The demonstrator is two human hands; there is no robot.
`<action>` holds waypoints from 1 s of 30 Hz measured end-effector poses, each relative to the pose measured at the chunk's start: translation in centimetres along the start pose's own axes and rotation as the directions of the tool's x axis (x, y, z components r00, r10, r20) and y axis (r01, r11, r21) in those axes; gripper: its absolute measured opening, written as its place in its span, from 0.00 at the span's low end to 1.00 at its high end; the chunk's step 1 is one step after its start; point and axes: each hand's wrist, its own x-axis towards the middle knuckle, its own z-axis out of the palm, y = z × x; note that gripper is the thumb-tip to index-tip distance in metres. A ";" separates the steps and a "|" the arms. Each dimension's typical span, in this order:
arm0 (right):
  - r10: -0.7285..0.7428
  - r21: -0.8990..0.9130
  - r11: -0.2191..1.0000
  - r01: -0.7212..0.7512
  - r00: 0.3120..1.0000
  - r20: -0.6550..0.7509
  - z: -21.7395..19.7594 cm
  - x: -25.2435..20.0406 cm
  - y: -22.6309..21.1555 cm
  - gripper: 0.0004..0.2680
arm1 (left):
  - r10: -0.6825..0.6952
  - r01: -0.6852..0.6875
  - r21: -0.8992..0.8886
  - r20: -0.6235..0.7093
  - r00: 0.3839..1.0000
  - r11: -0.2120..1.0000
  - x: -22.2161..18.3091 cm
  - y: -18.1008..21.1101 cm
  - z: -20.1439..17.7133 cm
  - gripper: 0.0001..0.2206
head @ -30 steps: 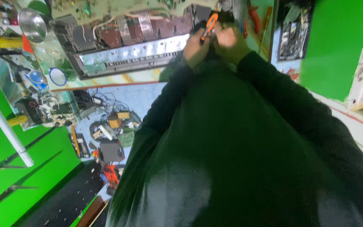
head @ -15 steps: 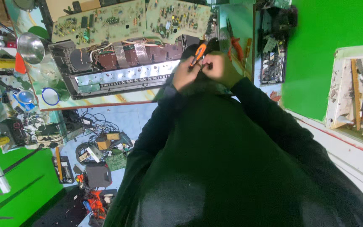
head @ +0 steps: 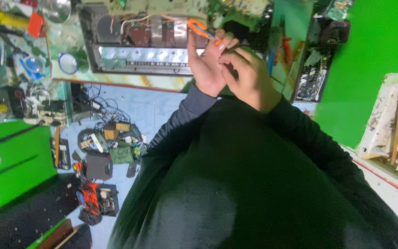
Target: The person works on the internal components of a large musical keyboard using a screwdriver by hand, handling small screws and internal electronic boards.
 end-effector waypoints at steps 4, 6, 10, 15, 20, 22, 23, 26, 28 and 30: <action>-0.053 0.043 0.998 0.051 0.997 0.062 1.8 0.6 -2.5 0.07 | 0.026 -0.018 -0.080 0.103 0.994 0.997 -2.4 1.3 1.5 0.28; -0.085 0.175 0.982 0.065 0.990 0.112 2.2 0.7 -3.6 0.10 | 0.047 -0.031 -0.096 0.164 0.985 0.995 -3.9 3.0 1.7 0.29; -0.163 0.236 0.965 0.118 0.970 0.181 4.7 1.3 -6.8 0.12 | 0.127 -0.112 -0.101 0.151 0.980 0.989 -8.1 6.4 2.0 0.31; -0.163 0.271 0.959 0.085 0.946 0.282 10.6 1.3 -12.1 0.10 | 0.221 -0.215 -0.054 0.149 0.964 0.975 -15.2 12.1 1.9 0.32; -0.267 0.326 0.933 0.155 0.903 0.335 17.6 0.6 -18.4 0.09 | 0.380 -0.373 -0.071 0.173 0.909 0.925 -23.6 17.0 1.5 0.31; -0.259 0.311 0.939 0.148 0.900 0.351 20.3 0.0 -21.2 0.09 | 0.455 -0.449 -0.073 0.144 0.879 0.891 -26.5 18.4 1.2 0.30; -0.278 0.328 0.931 0.160 0.894 0.352 21.4 -0.4 -22.4 0.09 | 0.503 -0.501 -0.046 0.101 0.859 0.864 -28.0 19.0 1.1 0.29; -0.339 0.368 0.909 0.196 0.861 0.380 24.6 -1.0 -25.4 0.07 | 0.636 -0.636 0.023 0.013 0.772 0.771 -32.2 20.3 0.8 0.26; -0.393 0.388 0.894 0.225 0.811 0.433 26.6 -0.8 -26.2 0.06 | 0.719 -0.718 0.050 0.004 0.695 0.694 -34.4 21.0 0.3 0.24; -0.371 0.408 0.900 0.152 0.759 0.536 28.3 -0.7 -26.7 0.05 | 0.757 -0.755 0.066 -0.106 0.645 0.652 -36.0 21.7 -0.6 0.22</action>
